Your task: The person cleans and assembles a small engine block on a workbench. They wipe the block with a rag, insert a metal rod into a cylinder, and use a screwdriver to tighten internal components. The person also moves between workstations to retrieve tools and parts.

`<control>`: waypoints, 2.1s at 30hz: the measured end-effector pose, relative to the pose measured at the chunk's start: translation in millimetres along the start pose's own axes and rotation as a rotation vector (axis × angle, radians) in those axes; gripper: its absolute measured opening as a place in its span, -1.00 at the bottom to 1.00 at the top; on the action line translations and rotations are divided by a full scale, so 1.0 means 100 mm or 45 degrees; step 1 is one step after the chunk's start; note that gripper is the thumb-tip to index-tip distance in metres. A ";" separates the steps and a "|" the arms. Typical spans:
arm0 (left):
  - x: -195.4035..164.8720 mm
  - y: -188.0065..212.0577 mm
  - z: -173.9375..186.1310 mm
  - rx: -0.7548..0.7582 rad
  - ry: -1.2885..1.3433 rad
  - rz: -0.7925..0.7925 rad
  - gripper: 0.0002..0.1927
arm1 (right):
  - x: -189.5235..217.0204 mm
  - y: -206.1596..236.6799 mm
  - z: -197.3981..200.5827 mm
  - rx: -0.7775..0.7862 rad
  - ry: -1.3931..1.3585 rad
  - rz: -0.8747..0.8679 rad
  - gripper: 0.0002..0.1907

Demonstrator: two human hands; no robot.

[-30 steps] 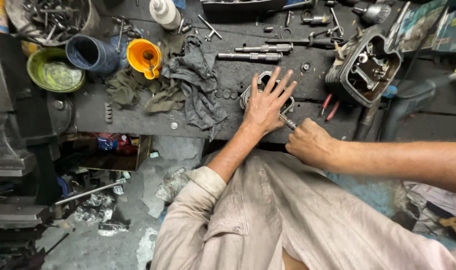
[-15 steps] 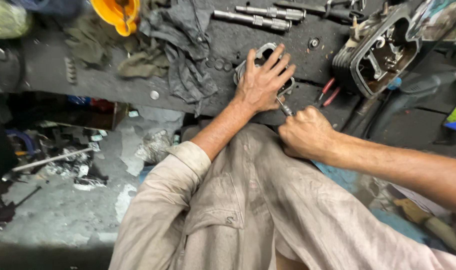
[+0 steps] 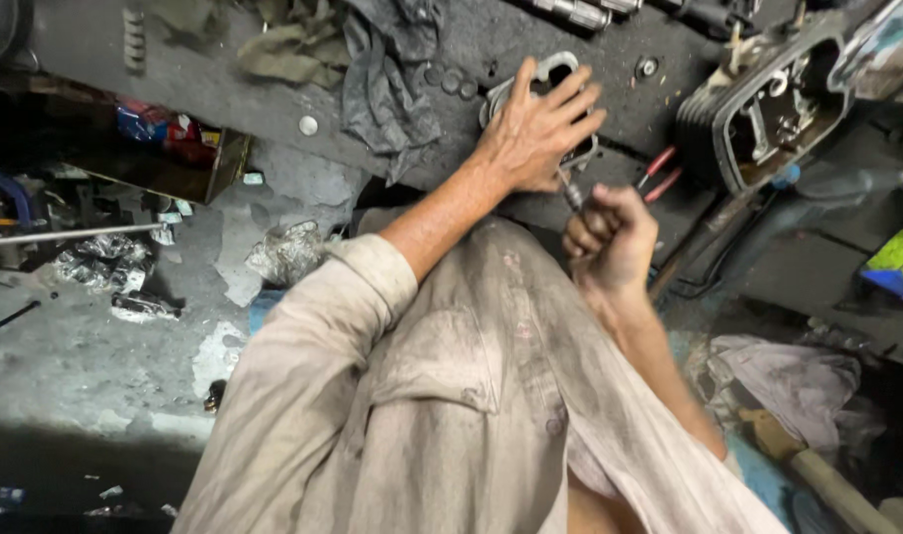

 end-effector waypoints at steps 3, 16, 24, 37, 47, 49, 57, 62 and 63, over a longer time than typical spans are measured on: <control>0.00 -0.02 0.02 -0.030 0.011 0.034 0.06 | 0.18 0.18 -0.12 0.047 0.026 0.018 -0.68; -0.02 -0.04 0.04 0.034 0.015 0.098 -0.04 | 0.18 0.71 -0.95 1.928 3.712 1.137 -0.71; -0.01 -0.03 0.04 -0.024 0.032 0.120 -0.10 | 0.24 0.79 -1.02 2.158 3.796 0.880 -0.76; -0.02 -0.03 0.06 -0.036 0.071 0.093 -0.05 | 0.16 0.17 -0.61 2.139 3.457 0.363 -0.66; -0.03 -0.04 0.01 -0.015 0.071 0.087 -0.04 | 0.33 0.01 -0.38 0.809 2.301 0.343 -0.76; -0.03 -0.04 0.02 -0.033 0.080 0.075 -0.03 | 0.29 -0.02 -0.21 0.352 1.050 0.207 -0.81; -0.04 -0.03 0.04 -0.020 0.020 0.058 -0.05 | 0.20 0.23 -0.09 0.101 0.078 0.068 -0.72; -0.06 -0.02 0.12 -0.058 0.042 0.069 0.03 | 0.99 0.76 -0.65 0.462 1.665 1.102 -0.53; -0.06 0.00 0.13 -0.049 0.047 0.069 0.03 | 0.97 0.91 -0.84 0.785 1.910 1.369 -0.49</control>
Point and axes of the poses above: each hand's wrist, its own y-axis away from the middle knuckle, its own z-axis out of the back of the hand, x = y × z, the point moved 6 cm from there along -y, towards the middle knuckle, and after that the axes turned 8 degrees about z, right-handed, at the moved point
